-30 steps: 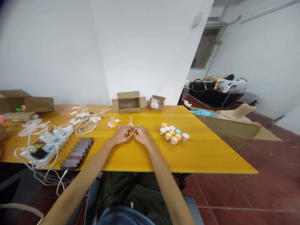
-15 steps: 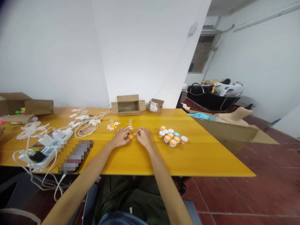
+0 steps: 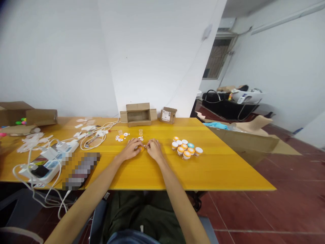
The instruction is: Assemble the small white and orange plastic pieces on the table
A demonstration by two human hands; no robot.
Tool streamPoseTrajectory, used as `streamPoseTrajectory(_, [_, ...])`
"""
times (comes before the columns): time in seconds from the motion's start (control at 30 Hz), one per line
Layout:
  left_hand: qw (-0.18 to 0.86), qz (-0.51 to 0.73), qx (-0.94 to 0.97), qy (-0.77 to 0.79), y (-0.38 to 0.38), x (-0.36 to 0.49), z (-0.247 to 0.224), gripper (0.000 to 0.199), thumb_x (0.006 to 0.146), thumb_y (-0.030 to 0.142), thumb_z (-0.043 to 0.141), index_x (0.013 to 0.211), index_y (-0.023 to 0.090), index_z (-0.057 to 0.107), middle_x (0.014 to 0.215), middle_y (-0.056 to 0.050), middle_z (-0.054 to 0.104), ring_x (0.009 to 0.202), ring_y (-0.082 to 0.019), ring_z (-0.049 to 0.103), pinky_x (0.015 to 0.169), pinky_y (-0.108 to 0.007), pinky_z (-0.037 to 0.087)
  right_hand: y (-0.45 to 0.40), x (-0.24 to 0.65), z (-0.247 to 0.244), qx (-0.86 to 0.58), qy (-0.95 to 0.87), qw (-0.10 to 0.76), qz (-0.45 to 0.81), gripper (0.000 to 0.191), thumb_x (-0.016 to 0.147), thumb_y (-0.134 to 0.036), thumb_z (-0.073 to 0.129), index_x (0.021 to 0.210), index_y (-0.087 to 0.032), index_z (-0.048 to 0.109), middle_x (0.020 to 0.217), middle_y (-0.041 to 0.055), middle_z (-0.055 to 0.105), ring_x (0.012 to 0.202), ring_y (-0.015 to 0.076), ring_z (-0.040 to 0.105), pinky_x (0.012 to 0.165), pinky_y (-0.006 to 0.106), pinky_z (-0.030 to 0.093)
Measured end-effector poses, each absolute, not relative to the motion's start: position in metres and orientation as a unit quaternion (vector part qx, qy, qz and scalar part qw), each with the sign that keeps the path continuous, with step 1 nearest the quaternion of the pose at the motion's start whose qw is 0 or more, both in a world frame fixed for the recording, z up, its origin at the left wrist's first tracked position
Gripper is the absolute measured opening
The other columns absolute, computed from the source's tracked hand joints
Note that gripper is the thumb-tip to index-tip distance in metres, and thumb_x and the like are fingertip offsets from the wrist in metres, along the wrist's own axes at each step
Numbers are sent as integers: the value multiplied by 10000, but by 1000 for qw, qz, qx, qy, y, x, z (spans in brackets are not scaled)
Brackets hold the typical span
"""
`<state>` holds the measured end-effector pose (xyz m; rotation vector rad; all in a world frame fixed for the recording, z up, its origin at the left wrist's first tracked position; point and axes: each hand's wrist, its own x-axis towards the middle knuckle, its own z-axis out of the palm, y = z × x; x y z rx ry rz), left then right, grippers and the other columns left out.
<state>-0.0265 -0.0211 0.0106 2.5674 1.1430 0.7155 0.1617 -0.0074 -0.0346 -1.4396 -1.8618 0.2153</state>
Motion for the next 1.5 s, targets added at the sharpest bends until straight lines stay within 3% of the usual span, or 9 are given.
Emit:
streamPoseTrajectory(0.53, [128,262,870,397,-21,-25,13,131,846,227,565,908,267,674,911,-26,707,966,-230,607,937,-378,452,-12,158,-26,-544,-734,395,100,144,844,-132,623,742,-229,653,878,38,673,916,206,621,900,342,464])
streamPoseTrajectory(0.93, [146,262,868,395,-22,-27,12,194,795,322,675,983,283,654,979,-29,714,1002,-245,626,984,-391,456,-9,159,-30,-534,-736,403,100,134,853,-147,631,761,-235,673,895,38,672,922,202,611,905,345,468])
streamPoseTrajectory(1.23, [136,291,862,392,-19,-26,10,177,804,264,653,980,270,639,1027,-28,707,1043,-233,630,984,-382,470,-13,158,-25,-530,-737,408,95,142,841,-132,625,750,-236,654,866,28,667,899,202,610,876,339,469])
streamPoseTrajectory(1.4, [143,355,831,403,-15,-28,12,219,834,269,622,1051,246,631,990,-23,693,961,-205,635,940,-366,490,-13,158,-24,-532,-735,408,98,137,844,-133,628,753,-232,654,866,30,668,899,203,608,881,341,461])
streamPoseTrajectory(1.5, [142,359,831,401,-13,-30,12,155,839,270,616,988,233,640,930,-21,676,908,-202,624,889,-357,498,-13,157,-24,-529,-736,411,98,138,836,-129,638,745,-232,648,854,23,663,895,200,606,872,333,461])
